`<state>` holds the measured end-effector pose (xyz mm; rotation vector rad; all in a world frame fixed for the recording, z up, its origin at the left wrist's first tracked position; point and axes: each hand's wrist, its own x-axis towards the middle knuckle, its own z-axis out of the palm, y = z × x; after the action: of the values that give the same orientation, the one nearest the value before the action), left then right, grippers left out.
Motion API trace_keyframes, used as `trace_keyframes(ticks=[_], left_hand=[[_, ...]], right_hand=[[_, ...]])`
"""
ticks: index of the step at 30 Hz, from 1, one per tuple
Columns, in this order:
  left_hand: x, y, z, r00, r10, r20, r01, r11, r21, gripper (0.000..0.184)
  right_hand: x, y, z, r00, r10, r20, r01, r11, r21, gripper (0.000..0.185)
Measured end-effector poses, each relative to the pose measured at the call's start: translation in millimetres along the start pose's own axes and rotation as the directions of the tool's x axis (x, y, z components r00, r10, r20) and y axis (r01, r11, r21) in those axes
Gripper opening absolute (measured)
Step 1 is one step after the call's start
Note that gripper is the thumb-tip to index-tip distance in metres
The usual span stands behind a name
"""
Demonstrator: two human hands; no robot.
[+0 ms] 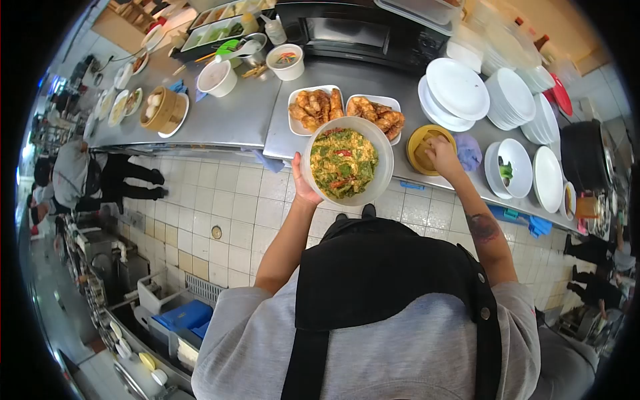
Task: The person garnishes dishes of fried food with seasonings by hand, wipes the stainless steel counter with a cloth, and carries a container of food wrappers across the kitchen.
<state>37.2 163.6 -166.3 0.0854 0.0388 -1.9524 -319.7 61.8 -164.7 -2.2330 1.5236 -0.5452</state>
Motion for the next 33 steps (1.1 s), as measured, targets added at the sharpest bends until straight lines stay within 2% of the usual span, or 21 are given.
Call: trace_keyframes(ticks=[3, 6, 8, 10, 12, 13, 16, 19, 22, 25, 27, 28, 31, 33], left_hand=[[-7.5, -2.7, 14.5, 0.993, 0.097, -0.065, -0.087, 0.986, 0.144, 0.073], [-13.1, -7.2, 18.7, 0.991, 0.130, 0.009, -0.130, 0.980, 0.149, 0.078], [-13.4, -9.7, 18.7, 0.988, 0.156, -0.017, -0.150, 0.971, 0.185, 0.081], [-11.3, -14.9, 19.5, 0.978, 0.200, -0.063, -0.178, 0.950, 0.255, 0.085], [-8.3, -21.0, 23.0, 0.956, 0.264, -0.127, -0.204, 0.911, 0.359, 0.089], [-7.3, -21.9, 21.2, 0.955, 0.266, -0.129, -0.210, 0.918, 0.336, 0.088], [1.3, -19.9, 22.1, 0.958, 0.261, -0.119, -0.220, 0.934, 0.280, 0.086], [5.0, -11.4, 26.1, 0.962, 0.250, -0.114, -0.215, 0.942, 0.257, 0.085], [7.1, 9.3, 26.7, 0.964, 0.230, -0.135, -0.191, 0.948, 0.256, 0.085], [-0.9, 43.6, 20.9, 0.955, 0.231, -0.186, -0.167, 0.937, 0.306, 0.084], [-14.6, 77.6, 13.3, 0.948, 0.250, -0.197, -0.160, 0.909, 0.384, 0.083], [-20.3, 94.6, 6.4, 0.930, 0.276, -0.241, -0.180, 0.917, 0.356, 0.082], [-42.4, 144.8, -5.2, 0.905, 0.300, -0.300, -0.211, 0.932, 0.295, 0.080], [-55.2, 178.4, -13.1, 0.907, 0.288, -0.307, -0.185, 0.928, 0.324, 0.078]], right_hand=[[7.0, -1.1, -4.1, 0.992, -0.077, -0.102, 0.067, 0.993, -0.101, 0.025], [14.7, -73.2, -59.4, 0.999, -0.038, -0.011, 0.038, 0.999, 0.012, 0.019], [10.9, -165.5, -103.6, 0.984, -0.092, -0.151, 0.141, 0.924, 0.356, 0.017], [13.3, -215.9, -126.3, 0.961, -0.278, -0.001, 0.252, 0.871, 0.423, 0.012], [32.3, -220.0, -101.1, 0.865, -0.492, 0.105, 0.457, 0.856, 0.243, 0.012], [39.2, -221.2, -88.3, 0.799, -0.577, 0.169, 0.556, 0.816, 0.158, 0.013], [44.9, -233.7, -67.5, 0.831, -0.475, 0.288, 0.520, 0.848, -0.101, 0.016], [53.1, -241.2, -68.0, 0.864, -0.468, 0.188, 0.493, 0.861, -0.122, 0.017], [75.7, -245.0, -76.3, 0.874, -0.454, 0.172, 0.406, 0.878, 0.253, 0.014], [103.0, -235.9, -89.3, 0.987, -0.142, 0.075, 0.085, 0.857, 0.508, 0.014], [129.2, -189.4, -69.1, 0.994, 0.036, 0.105, -0.084, 0.860, 0.504, 0.016], [135.4, -165.3, -51.6, 0.985, 0.125, 0.116, -0.167, 0.848, 0.502, 0.017], [131.3, -119.6, 1.8, 0.930, 0.347, 0.117, -0.366, 0.889, 0.276, 0.021], [127.4, -115.4, 13.9, 0.910, 0.407, 0.080, -0.413, 0.876, 0.249, 0.023]])
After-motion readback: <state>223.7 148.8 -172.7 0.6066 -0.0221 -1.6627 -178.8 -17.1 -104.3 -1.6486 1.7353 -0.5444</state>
